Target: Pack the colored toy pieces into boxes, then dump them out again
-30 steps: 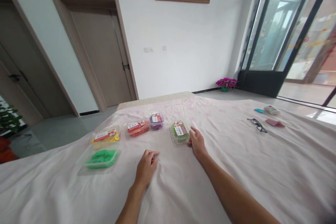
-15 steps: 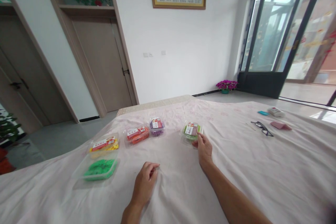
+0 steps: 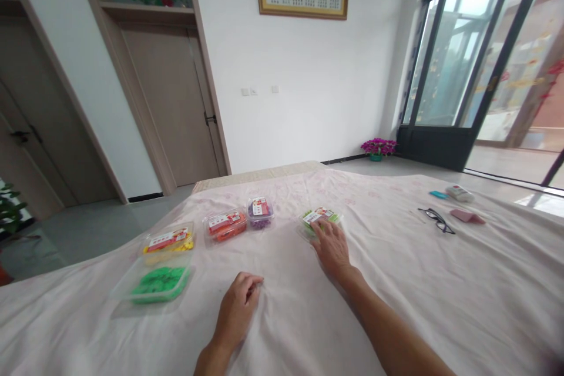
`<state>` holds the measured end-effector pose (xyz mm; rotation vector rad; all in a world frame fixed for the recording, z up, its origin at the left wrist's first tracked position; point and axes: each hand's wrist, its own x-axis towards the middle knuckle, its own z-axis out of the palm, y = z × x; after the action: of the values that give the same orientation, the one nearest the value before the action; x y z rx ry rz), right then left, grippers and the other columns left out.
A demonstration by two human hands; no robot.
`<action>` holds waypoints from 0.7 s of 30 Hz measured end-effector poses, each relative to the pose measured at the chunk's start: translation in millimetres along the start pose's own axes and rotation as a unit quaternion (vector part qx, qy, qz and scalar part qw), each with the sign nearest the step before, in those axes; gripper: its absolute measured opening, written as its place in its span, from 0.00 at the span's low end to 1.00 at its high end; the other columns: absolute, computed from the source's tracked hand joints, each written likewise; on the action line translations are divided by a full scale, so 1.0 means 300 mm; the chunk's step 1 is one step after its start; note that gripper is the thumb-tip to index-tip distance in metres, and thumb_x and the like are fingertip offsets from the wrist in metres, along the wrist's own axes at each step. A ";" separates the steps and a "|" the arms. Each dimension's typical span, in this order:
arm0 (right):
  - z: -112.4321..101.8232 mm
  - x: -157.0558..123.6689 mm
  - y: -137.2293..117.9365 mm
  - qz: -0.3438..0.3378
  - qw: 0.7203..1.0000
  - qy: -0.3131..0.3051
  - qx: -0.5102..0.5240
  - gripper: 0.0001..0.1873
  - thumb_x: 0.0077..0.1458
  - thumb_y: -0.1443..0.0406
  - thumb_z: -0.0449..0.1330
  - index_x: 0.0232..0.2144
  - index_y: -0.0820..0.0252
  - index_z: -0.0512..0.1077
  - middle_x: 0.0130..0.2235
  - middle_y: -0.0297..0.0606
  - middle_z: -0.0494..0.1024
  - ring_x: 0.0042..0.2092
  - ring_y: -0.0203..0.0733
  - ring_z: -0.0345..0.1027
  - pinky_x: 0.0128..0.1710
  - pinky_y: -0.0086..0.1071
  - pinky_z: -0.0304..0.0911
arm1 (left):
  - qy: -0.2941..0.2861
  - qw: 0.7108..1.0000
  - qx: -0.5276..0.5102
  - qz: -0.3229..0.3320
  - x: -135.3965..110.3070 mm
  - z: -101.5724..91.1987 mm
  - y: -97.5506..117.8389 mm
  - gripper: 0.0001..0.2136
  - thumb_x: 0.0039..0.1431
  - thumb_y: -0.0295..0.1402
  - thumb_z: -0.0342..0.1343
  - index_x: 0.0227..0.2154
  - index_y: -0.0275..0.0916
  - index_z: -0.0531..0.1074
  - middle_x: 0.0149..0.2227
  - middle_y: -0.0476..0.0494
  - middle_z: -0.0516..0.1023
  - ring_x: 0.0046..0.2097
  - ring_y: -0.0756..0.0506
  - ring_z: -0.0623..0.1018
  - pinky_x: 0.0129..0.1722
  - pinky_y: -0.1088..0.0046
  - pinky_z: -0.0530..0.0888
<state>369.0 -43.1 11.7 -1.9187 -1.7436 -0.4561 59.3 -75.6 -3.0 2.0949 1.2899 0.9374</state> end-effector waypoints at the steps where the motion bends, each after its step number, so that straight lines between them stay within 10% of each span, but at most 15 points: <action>1: 0.010 0.012 0.006 0.001 1.000 -0.014 -0.010 0.26 0.59 0.66 0.55 0.60 0.48 0.65 0.60 0.43 0.66 0.62 0.55 0.51 0.62 0.47 0.45 | 0.000 1.000 0.000 -0.001 0.000 0.000 0.001 0.13 0.59 0.31 0.48 0.41 0.42 0.76 0.44 0.44 0.77 0.45 0.45 0.77 0.48 0.69 0.72; 7: 0.023 0.091 -0.015 0.000 1.000 -0.021 -0.017 0.28 0.56 0.68 0.55 0.60 0.53 0.65 0.59 0.47 0.67 0.62 0.59 0.50 0.62 0.52 0.41 | -0.001 1.000 0.005 0.000 0.002 -0.003 0.008 0.14 0.59 0.29 0.47 0.41 0.42 0.76 0.43 0.43 0.77 0.45 0.46 0.77 0.48 0.70 0.72; 21: 0.137 0.349 -0.394 -0.182 0.973 -0.142 -0.016 0.15 0.63 0.71 0.50 0.51 0.61 0.66 0.52 0.49 0.70 0.49 0.49 0.66 0.44 0.37 0.63 | -0.003 1.000 -0.007 -0.001 -0.004 -0.009 0.031 0.12 0.61 0.30 0.47 0.39 0.42 0.76 0.42 0.43 0.76 0.46 0.45 0.76 0.49 0.70 0.71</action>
<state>261.5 72.3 53.3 -1.7523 -2.3050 -0.3491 62.1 -80.4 5.2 2.0846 1.2787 0.9361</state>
